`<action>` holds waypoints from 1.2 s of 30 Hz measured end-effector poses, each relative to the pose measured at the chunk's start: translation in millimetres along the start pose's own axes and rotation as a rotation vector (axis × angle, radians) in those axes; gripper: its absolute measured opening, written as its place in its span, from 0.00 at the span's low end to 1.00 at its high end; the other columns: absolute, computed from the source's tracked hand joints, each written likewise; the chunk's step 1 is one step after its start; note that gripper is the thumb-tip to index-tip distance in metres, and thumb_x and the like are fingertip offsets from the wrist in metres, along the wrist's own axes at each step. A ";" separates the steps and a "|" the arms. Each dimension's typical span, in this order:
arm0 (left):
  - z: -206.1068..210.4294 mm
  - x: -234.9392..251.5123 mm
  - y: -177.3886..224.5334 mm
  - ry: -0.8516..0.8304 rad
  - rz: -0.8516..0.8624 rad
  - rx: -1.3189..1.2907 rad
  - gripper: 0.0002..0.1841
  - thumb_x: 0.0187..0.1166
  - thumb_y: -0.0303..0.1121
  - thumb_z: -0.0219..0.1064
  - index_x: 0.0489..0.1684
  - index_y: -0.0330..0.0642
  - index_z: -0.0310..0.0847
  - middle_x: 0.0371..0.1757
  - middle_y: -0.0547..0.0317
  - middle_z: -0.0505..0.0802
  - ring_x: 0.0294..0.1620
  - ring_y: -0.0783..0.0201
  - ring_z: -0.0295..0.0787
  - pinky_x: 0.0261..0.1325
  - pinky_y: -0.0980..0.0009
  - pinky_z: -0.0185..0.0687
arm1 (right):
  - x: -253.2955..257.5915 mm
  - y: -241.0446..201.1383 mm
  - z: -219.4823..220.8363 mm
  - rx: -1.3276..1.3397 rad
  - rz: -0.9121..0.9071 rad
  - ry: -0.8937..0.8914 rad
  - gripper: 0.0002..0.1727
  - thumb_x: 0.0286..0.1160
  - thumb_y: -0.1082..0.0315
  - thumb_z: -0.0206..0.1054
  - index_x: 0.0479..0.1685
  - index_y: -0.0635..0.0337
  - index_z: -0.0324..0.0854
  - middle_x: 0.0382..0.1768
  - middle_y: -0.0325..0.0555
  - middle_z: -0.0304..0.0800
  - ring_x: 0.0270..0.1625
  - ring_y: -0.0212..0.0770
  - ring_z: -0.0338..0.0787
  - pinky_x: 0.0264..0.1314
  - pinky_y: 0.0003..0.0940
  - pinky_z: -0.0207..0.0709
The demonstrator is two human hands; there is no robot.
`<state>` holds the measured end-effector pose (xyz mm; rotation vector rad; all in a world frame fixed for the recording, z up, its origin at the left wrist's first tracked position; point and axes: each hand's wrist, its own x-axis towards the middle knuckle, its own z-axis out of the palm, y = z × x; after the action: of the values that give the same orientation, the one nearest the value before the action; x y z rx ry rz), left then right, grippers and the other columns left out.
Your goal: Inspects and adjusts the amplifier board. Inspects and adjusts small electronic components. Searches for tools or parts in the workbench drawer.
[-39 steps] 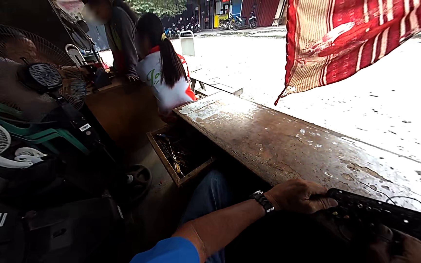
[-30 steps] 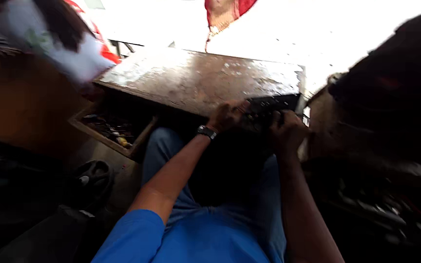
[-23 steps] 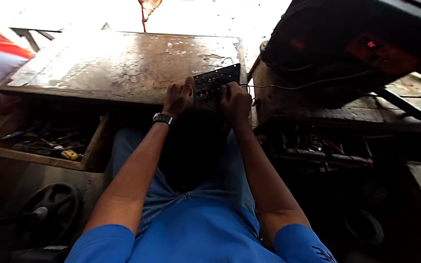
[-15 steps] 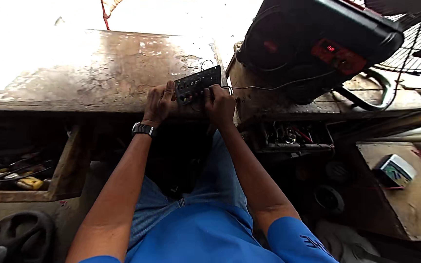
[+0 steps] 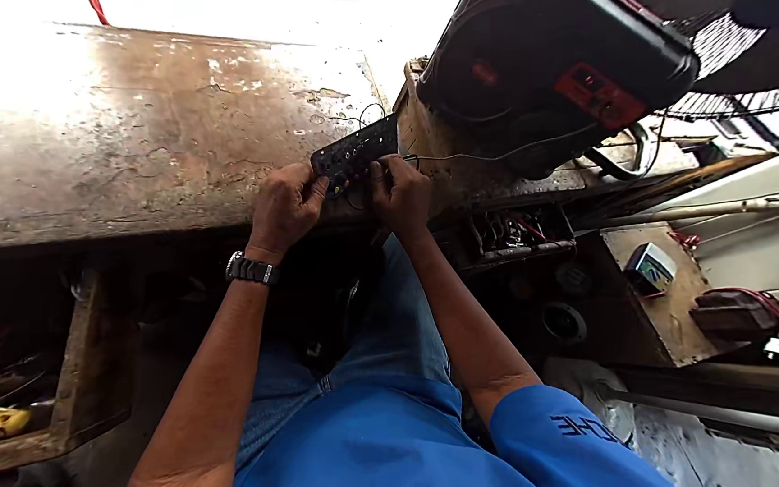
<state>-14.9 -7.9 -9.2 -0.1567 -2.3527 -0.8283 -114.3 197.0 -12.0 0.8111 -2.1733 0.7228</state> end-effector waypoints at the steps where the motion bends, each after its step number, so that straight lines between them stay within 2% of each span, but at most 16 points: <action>1: 0.0 -0.3 0.4 -0.002 0.001 0.006 0.17 0.89 0.43 0.58 0.41 0.41 0.88 0.37 0.55 0.91 0.43 0.60 0.90 0.51 0.57 0.83 | -0.1 0.6 0.6 0.002 -0.003 0.006 0.15 0.86 0.59 0.60 0.43 0.56 0.91 0.38 0.42 0.96 0.37 0.39 0.94 0.35 0.42 0.84; 3: 0.5 -1.0 0.1 0.003 0.008 0.015 0.17 0.88 0.43 0.58 0.41 0.41 0.88 0.36 0.54 0.91 0.42 0.59 0.89 0.51 0.56 0.83 | -0.3 1.5 1.4 0.007 -0.007 0.016 0.16 0.86 0.59 0.60 0.42 0.56 0.91 0.38 0.42 0.96 0.36 0.38 0.93 0.34 0.41 0.84; 6: 0.0 -2.5 -0.6 0.018 -0.005 0.002 0.18 0.88 0.43 0.58 0.34 0.40 0.85 0.33 0.53 0.88 0.39 0.59 0.87 0.47 0.56 0.81 | 0.0 0.6 0.1 0.027 -0.006 0.018 0.15 0.85 0.60 0.61 0.42 0.57 0.91 0.37 0.42 0.95 0.36 0.39 0.94 0.35 0.42 0.85; 10: -4.2 -2.9 -1.8 0.047 -0.061 -0.072 0.22 0.91 0.42 0.49 0.32 0.38 0.83 0.29 0.53 0.84 0.34 0.58 0.81 0.42 0.55 0.75 | 1.0 1.0 -0.8 0.071 0.005 0.013 0.14 0.85 0.61 0.61 0.43 0.57 0.91 0.38 0.42 0.96 0.37 0.39 0.94 0.37 0.42 0.86; 13: -8.3 -4.3 -1.2 0.080 -0.188 -0.164 0.23 0.90 0.42 0.44 0.45 0.37 0.84 0.32 0.54 0.85 0.32 0.61 0.80 0.40 0.57 0.75 | 1.4 2.8 -2.9 0.142 0.046 0.003 0.14 0.85 0.64 0.59 0.50 0.58 0.91 0.40 0.44 0.97 0.40 0.40 0.95 0.41 0.43 0.87; 16: -11.8 -5.3 -3.3 0.171 -0.316 -0.346 0.20 0.80 0.36 0.51 0.65 0.37 0.75 0.53 0.54 0.86 0.47 0.68 0.83 0.52 0.65 0.81 | 2.5 5.4 -4.4 0.239 0.095 0.013 0.15 0.85 0.67 0.58 0.55 0.60 0.90 0.38 0.45 0.96 0.35 0.41 0.93 0.38 0.44 0.86; 17: -11.1 -4.3 -5.2 0.217 -0.336 -0.390 0.20 0.76 0.33 0.53 0.66 0.38 0.72 0.54 0.55 0.84 0.50 0.68 0.83 0.55 0.65 0.81 | 2.9 6.6 -4.3 0.269 0.102 0.021 0.15 0.85 0.67 0.58 0.55 0.60 0.90 0.38 0.46 0.95 0.34 0.41 0.93 0.37 0.44 0.86; 19: -10.2 -1.8 -4.6 0.286 -0.346 -0.385 0.21 0.72 0.29 0.54 0.65 0.39 0.68 0.52 0.58 0.84 0.48 0.69 0.84 0.52 0.67 0.83 | 4.4 8.7 -5.6 0.339 0.124 0.018 0.14 0.85 0.68 0.59 0.55 0.60 0.89 0.40 0.46 0.95 0.35 0.40 0.93 0.39 0.43 0.87; 23: -8.9 -2.5 -6.8 0.313 -0.323 -0.346 0.18 0.79 0.29 0.54 0.67 0.38 0.66 0.54 0.55 0.84 0.46 0.69 0.85 0.50 0.68 0.83 | 6.0 12.0 -9.3 0.497 0.200 0.009 0.13 0.85 0.69 0.59 0.55 0.61 0.89 0.38 0.46 0.94 0.34 0.36 0.90 0.40 0.37 0.85; 25: -9.0 -3.0 -7.4 0.297 -0.307 -0.374 0.19 0.84 0.30 0.52 0.71 0.37 0.64 0.57 0.55 0.85 0.47 0.69 0.87 0.52 0.68 0.86 | 5.8 14.7 -11.5 0.598 0.232 0.009 0.13 0.85 0.70 0.60 0.55 0.63 0.88 0.37 0.46 0.93 0.31 0.34 0.88 0.37 0.34 0.85; 28: -9.7 -2.7 -5.0 0.299 -0.302 -0.448 0.19 0.87 0.29 0.52 0.74 0.36 0.62 0.58 0.55 0.87 0.46 0.69 0.89 0.53 0.68 0.88 | 5.8 16.9 -14.0 0.699 0.262 -0.008 0.12 0.85 0.71 0.60 0.55 0.65 0.88 0.35 0.47 0.92 0.27 0.33 0.86 0.31 0.32 0.83; 31: -10.1 -6.0 -0.4 0.291 -0.326 -0.502 0.17 0.90 0.29 0.52 0.73 0.37 0.63 0.59 0.56 0.89 0.44 0.69 0.90 0.51 0.69 0.90 | 4.1 17.7 -16.7 0.723 0.278 -0.040 0.13 0.85 0.71 0.60 0.56 0.64 0.87 0.39 0.47 0.92 0.28 0.34 0.86 0.32 0.32 0.83; 33: -12.7 -16.5 5.5 0.257 -0.365 -0.488 0.16 0.92 0.30 0.51 0.74 0.40 0.63 0.56 0.58 0.89 0.38 0.71 0.90 0.45 0.71 0.90 | 3.2 17.2 -18.1 0.712 0.291 -0.052 0.12 0.85 0.70 0.60 0.56 0.63 0.88 0.39 0.47 0.92 0.28 0.33 0.85 0.32 0.32 0.82; 34: -13.5 -20.4 6.6 0.243 -0.380 -0.488 0.16 0.92 0.30 0.51 0.75 0.42 0.64 0.55 0.59 0.89 0.36 0.71 0.90 0.42 0.72 0.90 | 3.0 16.9 -18.7 0.708 0.291 -0.053 0.12 0.85 0.70 0.60 0.56 0.63 0.88 0.40 0.47 0.92 0.29 0.33 0.85 0.33 0.32 0.83; 36: -13.5 -22.2 4.0 0.221 -0.381 -0.503 0.17 0.92 0.31 0.50 0.76 0.42 0.63 0.57 0.59 0.89 0.38 0.71 0.90 0.44 0.71 0.90 | 1.0 16.8 -19.0 0.704 0.278 -0.049 0.12 0.84 0.71 0.61 0.56 0.63 0.89 0.44 0.48 0.93 0.36 0.33 0.89 0.41 0.32 0.85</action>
<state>11.0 -10.7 -12.3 0.1755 -1.9515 -1.5311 -119.2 220.6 -4.1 0.8678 -2.0984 1.6779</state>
